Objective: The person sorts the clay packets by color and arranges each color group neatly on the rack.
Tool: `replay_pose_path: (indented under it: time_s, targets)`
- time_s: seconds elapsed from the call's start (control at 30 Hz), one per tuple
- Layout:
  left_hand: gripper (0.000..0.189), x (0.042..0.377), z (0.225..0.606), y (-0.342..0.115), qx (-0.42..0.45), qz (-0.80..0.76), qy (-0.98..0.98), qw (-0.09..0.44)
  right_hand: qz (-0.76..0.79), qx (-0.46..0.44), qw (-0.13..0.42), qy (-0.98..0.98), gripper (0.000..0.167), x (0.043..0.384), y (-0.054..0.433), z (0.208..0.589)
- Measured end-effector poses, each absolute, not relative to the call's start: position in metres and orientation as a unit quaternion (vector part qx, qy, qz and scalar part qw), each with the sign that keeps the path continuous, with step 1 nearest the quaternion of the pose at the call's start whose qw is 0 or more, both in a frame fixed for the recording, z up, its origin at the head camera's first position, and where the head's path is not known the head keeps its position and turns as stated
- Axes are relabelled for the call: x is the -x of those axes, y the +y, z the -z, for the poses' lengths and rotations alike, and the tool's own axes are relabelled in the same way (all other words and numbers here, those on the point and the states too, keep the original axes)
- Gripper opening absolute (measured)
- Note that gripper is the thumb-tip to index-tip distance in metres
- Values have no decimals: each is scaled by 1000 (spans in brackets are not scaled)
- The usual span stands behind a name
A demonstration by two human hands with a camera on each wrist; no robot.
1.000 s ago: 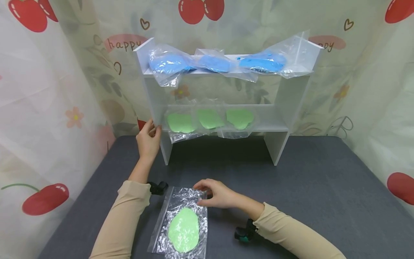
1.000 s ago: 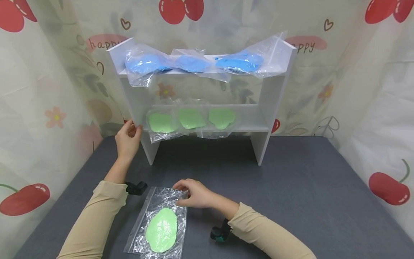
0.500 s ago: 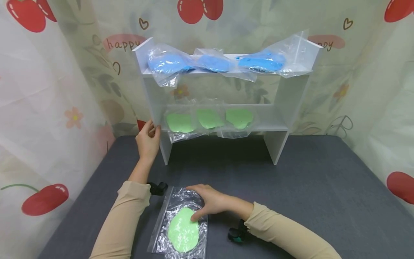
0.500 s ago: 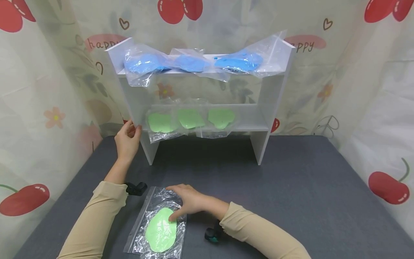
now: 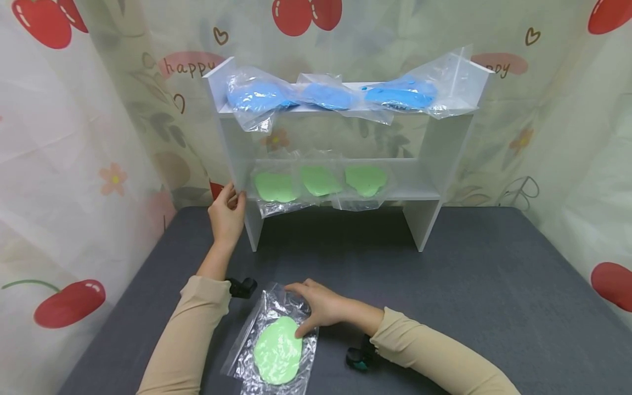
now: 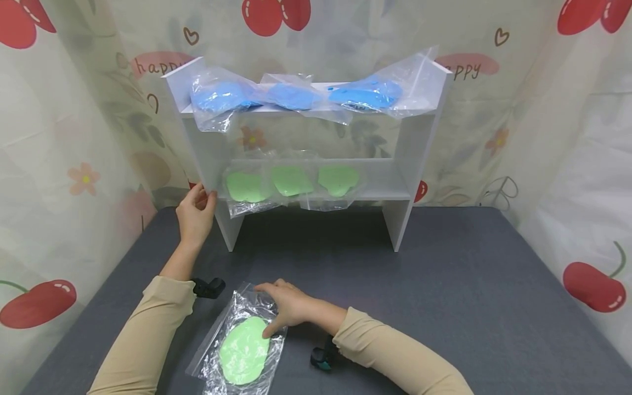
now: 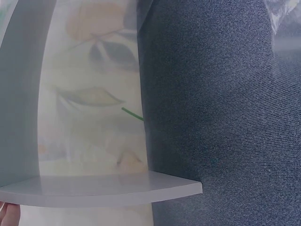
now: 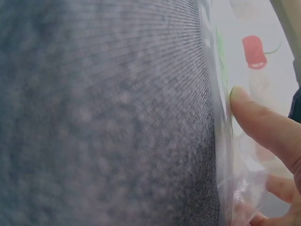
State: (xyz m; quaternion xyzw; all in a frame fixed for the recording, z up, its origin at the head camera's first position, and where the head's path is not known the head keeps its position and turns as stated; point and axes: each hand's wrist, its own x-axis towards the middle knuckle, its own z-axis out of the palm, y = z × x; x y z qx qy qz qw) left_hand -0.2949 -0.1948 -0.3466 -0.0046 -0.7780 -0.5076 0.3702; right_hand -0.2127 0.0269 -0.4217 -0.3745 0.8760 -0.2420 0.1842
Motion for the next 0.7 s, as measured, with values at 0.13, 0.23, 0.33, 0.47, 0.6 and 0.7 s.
replay_pose_path:
  time_s: [0.13,0.23,0.33,0.47,0.6,0.7]
  targets:
    - [34,295,347,-194,5,508,-777,373,265,374,194,867,91,214,27,422]
    - [35,296,348,-195,3,506,-782,364,288,371,214,857,86,214,29,422]
    - [36,297,348,-196,0,504,-785,359,314,371,229,843,86,215,32,421]
    - [36,295,347,-195,-1,507,-785,356,344,398,245,814,86,218,41,418]
    - [36,294,346,-195,0,509,-785,354,352,448,268,777,67,222,51,417]
    - [37,294,346,-195,-2,508,-786,353,353,471,282,758,54,224,56,418]
